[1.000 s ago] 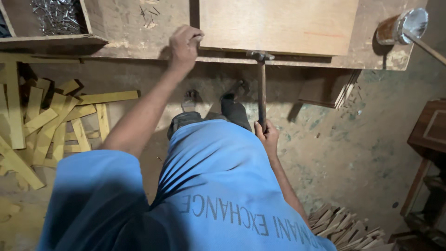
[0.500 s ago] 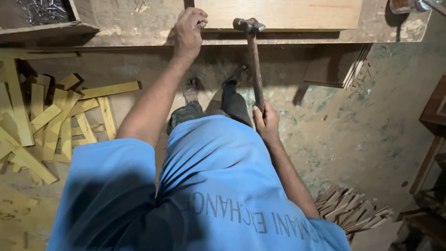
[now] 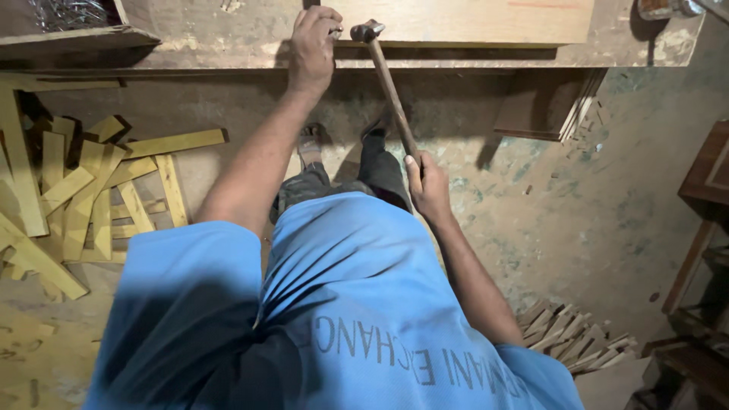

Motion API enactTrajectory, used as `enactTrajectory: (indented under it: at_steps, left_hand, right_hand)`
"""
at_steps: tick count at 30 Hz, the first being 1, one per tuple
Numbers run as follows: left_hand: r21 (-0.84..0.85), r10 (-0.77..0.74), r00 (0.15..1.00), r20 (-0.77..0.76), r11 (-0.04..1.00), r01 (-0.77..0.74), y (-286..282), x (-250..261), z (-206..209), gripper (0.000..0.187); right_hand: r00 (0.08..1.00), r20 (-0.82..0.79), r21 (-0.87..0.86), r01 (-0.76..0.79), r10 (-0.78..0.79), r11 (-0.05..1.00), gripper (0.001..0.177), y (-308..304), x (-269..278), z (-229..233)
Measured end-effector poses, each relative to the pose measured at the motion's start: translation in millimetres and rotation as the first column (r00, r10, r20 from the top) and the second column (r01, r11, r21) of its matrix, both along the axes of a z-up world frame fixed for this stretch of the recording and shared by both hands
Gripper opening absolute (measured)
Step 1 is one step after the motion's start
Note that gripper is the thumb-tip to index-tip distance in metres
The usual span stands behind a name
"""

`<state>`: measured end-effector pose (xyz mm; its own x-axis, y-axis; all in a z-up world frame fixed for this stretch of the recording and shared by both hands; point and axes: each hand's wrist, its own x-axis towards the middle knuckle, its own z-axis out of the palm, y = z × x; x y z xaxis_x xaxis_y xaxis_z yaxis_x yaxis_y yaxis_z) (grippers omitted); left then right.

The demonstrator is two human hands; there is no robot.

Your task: The person hammers nails into a large piece of wood and a thin wooden strip. They then apply glue or sealant from a container onto the wooden strip using a small brush.

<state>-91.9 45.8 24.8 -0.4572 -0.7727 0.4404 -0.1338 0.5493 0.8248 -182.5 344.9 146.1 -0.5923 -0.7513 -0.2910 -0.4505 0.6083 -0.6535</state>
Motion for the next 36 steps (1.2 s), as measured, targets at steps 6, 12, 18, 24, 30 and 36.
enactTrajectory:
  at_steps: [6, 12, 18, 24, 30, 36]
  left_hand:
    - [-0.021, 0.002, 1.000, 0.017, 1.000, -0.002, 1, -1, 0, 0.009]
    - [-0.067, 0.025, 1.000, -0.013, 0.997, -0.025, -2, -4, -10, 0.006]
    - [-0.030, 0.056, 0.998, -0.017, 0.998, -0.057, 0, -8, -23, 0.010]
    - [-0.042, 0.073, 0.996, -0.042, 0.996, -0.075, 2, -10, -31, 0.010]
    - [-0.027, 0.086, 0.996, -0.028, 0.996, -0.086, 3, -12, -34, 0.012]
    - [-0.088, 0.082, 0.996, 0.018, 0.993, -0.080, 3, -8, -19, 0.004]
  right_hand:
    - [0.998, -0.042, -0.085, -0.050, 0.046, 0.995, 0.023, -14, 1, 5]
    - [0.995, -0.087, -0.094, -0.048, 0.040, 0.994, 0.021, -22, 6, 6]
    - [0.987, -0.145, -0.143, -0.085, 0.064, 0.986, 0.019, -20, 5, 3]
    - [0.988, -0.149, -0.157, -0.069, 0.046, 0.985, 0.018, -19, 6, 1]
    - [0.995, -0.098, -0.121, -0.048, 0.036, 0.992, 0.018, -16, 7, 1]
    - [0.975, -0.211, -0.026, -0.079, 0.072, 0.997, 0.019, -17, 2, -12]
